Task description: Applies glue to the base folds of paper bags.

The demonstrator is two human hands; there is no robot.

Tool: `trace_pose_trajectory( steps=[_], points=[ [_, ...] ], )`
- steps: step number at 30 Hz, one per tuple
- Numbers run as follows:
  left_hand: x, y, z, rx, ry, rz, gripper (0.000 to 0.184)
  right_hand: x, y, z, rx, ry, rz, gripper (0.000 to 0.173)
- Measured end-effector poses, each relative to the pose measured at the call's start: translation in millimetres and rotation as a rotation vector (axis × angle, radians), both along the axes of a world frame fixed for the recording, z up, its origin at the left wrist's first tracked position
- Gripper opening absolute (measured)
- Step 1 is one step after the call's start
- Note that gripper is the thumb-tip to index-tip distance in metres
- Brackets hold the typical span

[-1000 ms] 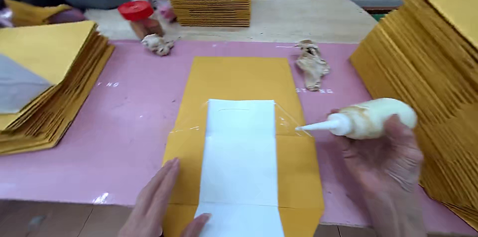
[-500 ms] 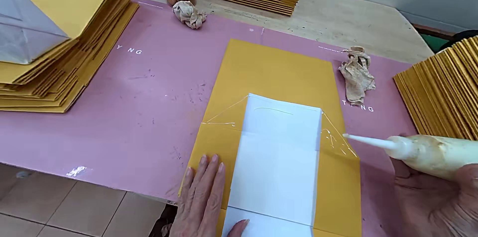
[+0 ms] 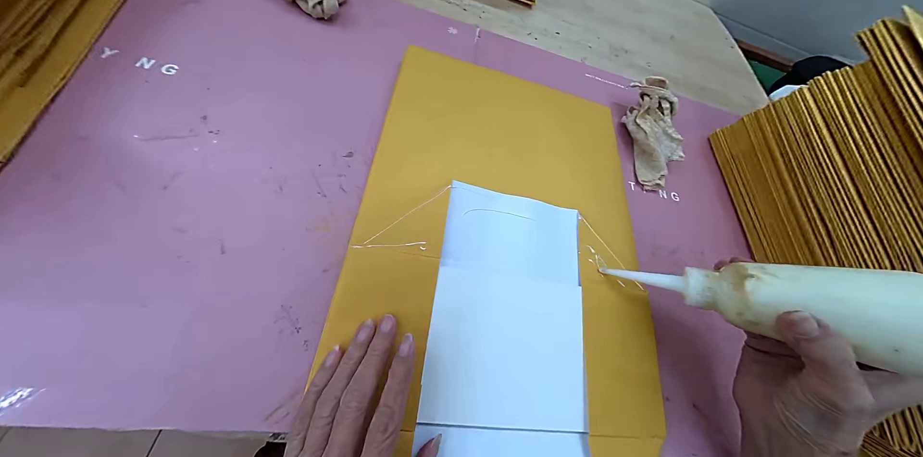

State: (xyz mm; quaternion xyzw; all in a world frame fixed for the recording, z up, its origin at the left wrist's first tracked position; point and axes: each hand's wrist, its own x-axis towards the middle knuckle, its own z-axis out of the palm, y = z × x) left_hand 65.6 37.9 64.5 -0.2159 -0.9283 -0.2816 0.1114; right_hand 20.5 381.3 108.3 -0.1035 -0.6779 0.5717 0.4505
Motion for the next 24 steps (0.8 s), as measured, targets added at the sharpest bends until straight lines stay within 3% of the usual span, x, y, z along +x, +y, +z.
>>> trace_pose_trajectory(
  steps=[7,19,24],
  points=[
    [0.5,-0.7,-3.8,-0.019,0.014,0.006,0.058,-11.3,-0.9,12.0,0.115,-0.061,-0.051,0.064],
    [0.6,-2.4,-4.0,-0.067,0.011,0.010,0.060,-18.4,19.0,21.6,0.082,-0.175,-0.013,0.045],
    [0.7,-4.2,-4.8,-0.053,0.005,-0.005,0.059,-24.3,17.3,20.0,0.052,-0.168,0.040,0.044]
  ],
)
